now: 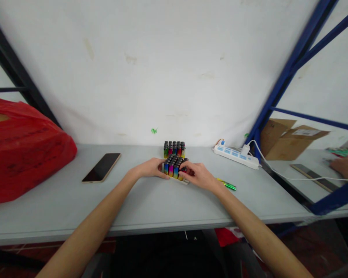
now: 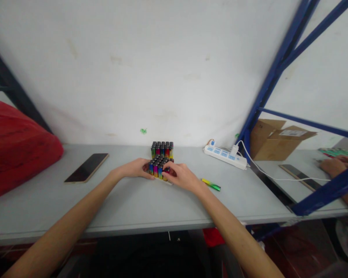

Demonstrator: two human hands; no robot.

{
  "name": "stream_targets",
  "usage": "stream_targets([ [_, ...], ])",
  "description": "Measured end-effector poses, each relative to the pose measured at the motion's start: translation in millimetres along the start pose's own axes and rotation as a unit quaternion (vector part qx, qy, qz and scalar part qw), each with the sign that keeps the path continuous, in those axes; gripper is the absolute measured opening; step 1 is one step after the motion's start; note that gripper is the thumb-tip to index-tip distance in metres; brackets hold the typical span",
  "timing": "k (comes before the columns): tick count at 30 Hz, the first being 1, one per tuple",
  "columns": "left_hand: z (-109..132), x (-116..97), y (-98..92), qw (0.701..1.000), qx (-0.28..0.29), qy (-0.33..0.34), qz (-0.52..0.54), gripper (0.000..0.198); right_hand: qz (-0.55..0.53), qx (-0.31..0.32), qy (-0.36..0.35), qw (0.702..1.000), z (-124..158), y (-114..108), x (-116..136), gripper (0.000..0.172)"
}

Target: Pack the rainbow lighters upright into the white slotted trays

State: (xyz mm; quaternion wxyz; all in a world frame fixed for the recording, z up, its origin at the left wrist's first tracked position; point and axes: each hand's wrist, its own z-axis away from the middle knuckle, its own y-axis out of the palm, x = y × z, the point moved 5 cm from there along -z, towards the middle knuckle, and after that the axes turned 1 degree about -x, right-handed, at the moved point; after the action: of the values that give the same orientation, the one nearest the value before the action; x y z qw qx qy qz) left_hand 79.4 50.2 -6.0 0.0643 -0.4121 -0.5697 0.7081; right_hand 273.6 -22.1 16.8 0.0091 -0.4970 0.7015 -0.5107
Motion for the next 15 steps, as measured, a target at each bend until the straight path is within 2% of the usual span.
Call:
stream_targets([
  [6, 0, -3, -1.4, 1.000, 0.011, -0.002, -0.007, 0.060, 0.012, 0.000, -0.003, 1.000, -1, 1, 1, 0.023],
  [10, 0, -5, -2.8, 1.000, 0.015, -0.006, -0.027, 0.060, -0.005, -0.014, 0.006, 1.000, -1, -2, 1, 0.032],
  [15, 1, -6, -2.3, 1.000, 0.013, -0.005, -0.011, 0.060, 0.017, -0.123, 0.028, 0.992, 1, -25, -7, 0.033],
])
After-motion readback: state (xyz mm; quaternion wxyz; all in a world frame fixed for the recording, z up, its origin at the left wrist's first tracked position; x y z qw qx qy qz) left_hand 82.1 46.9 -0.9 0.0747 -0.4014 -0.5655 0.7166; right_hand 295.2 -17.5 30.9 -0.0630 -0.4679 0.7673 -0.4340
